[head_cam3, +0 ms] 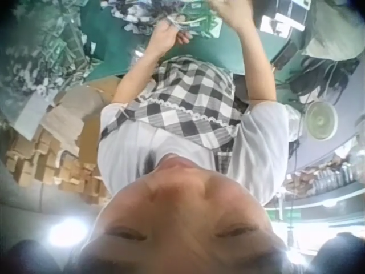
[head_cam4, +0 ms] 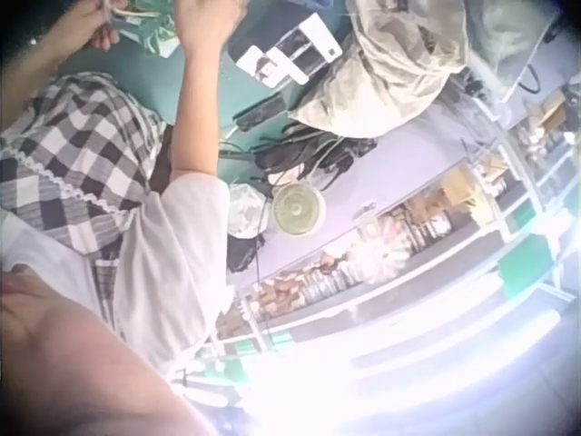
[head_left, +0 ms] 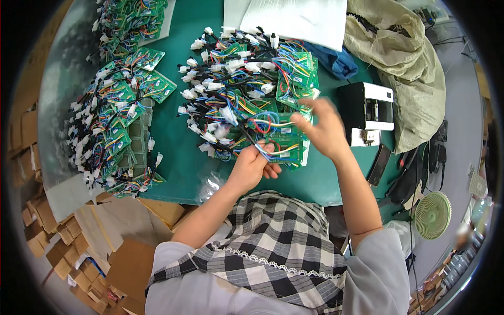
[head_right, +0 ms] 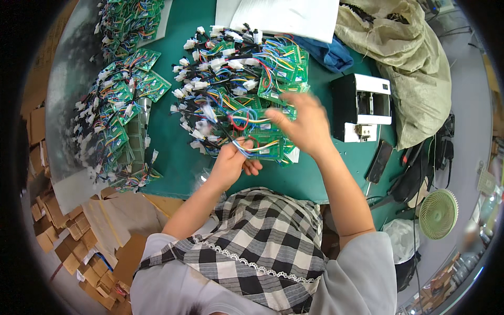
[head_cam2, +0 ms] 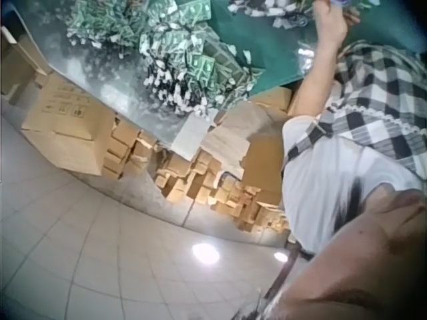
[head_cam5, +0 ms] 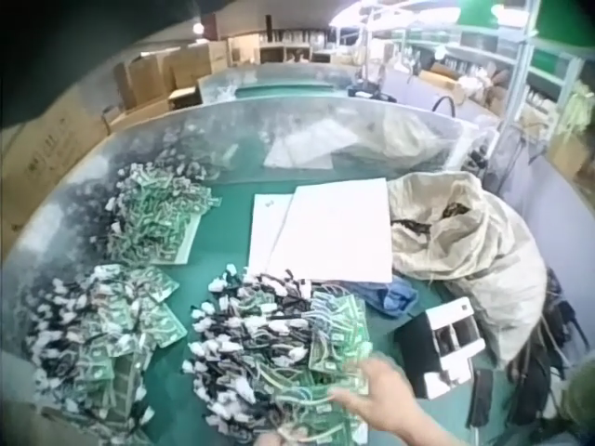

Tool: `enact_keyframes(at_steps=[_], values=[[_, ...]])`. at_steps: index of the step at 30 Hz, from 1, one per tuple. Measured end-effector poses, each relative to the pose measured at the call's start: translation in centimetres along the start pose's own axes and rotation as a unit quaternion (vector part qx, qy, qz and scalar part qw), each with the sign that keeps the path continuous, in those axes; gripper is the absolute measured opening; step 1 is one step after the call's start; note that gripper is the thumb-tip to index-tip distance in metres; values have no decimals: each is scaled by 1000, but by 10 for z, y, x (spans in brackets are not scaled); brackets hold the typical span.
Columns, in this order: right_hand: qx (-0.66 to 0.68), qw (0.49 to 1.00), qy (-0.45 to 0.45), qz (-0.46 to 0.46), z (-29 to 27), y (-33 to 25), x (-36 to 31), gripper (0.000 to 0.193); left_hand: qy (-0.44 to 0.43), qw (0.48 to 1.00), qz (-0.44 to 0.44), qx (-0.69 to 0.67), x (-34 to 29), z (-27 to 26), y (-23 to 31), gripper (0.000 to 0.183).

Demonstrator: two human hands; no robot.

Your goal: The person peels protective film from a strip of LCD screens by hand, sets them aside, and then sorts through a pile of circuit boards with attached wiring. They repeat these actions, alternating between peeling film from the screens and handling the circuit boards.

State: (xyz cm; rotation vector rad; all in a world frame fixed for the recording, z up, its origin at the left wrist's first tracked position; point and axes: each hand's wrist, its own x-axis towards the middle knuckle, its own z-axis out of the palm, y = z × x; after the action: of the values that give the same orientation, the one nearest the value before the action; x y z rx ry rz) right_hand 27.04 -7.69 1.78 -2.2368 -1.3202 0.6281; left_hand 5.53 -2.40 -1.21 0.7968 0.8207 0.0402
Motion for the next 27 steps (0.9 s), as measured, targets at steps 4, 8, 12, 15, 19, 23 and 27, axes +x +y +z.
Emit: enact_keyframes(at_steps=[4,8,12,15,19,23,27], values=[[229,954,-140,134,7,-13,-7,37,15,999,12,29,10,4,4,33],[96,993,-22,59,16,-13,-6,50,37,999,-12,32,24,5,4,33],[-108,991,51,57,19,-1,-3,73,28,986,-8,164,46,5,-5,30],[-86,991,82,-61,64,12,-17,78,-40,997,-31,-65,52,3,-17,39],[-63,989,132,-32,103,31,-19,74,-90,988,-4,124,-4,-16,0,53],[-12,987,158,-37,98,44,-29,71,273,901,259,213,-45,-122,63,17],[35,985,166,-28,91,65,-30,67,507,488,143,696,-77,-241,110,66]])
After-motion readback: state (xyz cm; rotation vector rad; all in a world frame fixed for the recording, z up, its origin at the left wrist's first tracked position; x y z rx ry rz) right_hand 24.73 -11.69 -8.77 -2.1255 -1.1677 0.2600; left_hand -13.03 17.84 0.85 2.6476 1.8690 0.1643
